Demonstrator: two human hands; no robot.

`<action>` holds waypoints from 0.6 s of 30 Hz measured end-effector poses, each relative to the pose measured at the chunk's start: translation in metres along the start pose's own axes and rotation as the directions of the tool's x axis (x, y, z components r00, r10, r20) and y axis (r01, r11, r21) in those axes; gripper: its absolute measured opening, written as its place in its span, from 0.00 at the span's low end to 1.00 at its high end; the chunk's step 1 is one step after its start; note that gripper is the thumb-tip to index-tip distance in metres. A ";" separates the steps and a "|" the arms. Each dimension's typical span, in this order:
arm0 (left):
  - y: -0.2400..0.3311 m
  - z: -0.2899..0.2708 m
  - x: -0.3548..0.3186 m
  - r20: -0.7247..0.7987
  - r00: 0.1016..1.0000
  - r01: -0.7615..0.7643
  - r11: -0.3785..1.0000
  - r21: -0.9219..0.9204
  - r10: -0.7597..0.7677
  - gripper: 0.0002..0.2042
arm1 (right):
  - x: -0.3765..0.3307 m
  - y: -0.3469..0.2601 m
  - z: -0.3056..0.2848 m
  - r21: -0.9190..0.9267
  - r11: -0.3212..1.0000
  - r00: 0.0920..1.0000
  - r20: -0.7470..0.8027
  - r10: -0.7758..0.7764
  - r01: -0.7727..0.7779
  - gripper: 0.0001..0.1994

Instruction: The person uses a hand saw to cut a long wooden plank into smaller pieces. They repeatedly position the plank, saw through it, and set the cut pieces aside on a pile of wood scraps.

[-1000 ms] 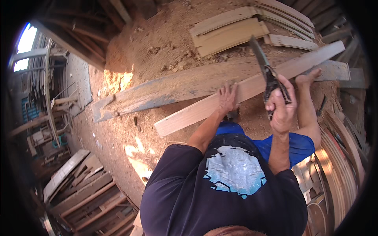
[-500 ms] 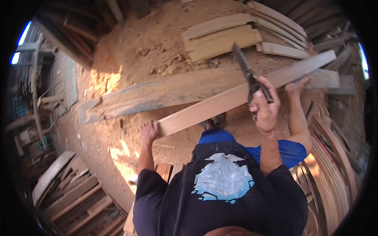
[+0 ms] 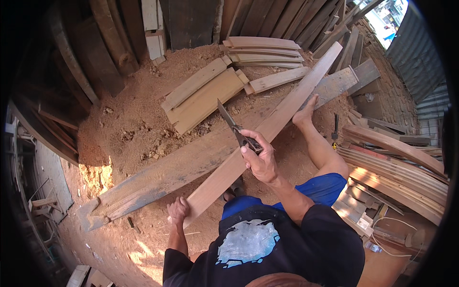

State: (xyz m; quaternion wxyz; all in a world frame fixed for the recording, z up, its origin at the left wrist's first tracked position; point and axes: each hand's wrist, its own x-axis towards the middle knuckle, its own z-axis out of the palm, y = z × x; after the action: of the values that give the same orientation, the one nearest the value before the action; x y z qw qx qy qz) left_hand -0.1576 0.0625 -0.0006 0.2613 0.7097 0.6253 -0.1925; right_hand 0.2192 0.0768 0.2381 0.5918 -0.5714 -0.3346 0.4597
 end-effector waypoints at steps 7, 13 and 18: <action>0.058 -0.006 -0.004 -0.012 0.998 -0.062 0.983 -0.174 0.061 0.23 | -0.009 -0.024 0.029 0.086 0.996 1.000 0.022 -0.014 0.012 0.20; 0.046 0.024 -0.006 -0.173 0.984 -0.082 0.962 -0.261 0.037 0.21 | -0.022 -0.026 0.049 0.028 0.997 0.991 0.117 -0.068 0.065 0.19; 0.049 0.039 -0.010 -0.312 0.949 -0.133 0.951 -0.279 0.041 0.21 | -0.040 -0.040 0.078 0.005 0.994 0.968 0.229 -0.107 0.108 0.18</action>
State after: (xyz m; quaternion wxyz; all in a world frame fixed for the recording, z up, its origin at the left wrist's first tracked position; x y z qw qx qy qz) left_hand -0.1087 0.0268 -0.0186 0.2743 0.7106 0.6474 0.0262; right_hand 0.1400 0.0714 0.2918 0.5712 -0.4978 -0.4327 0.4885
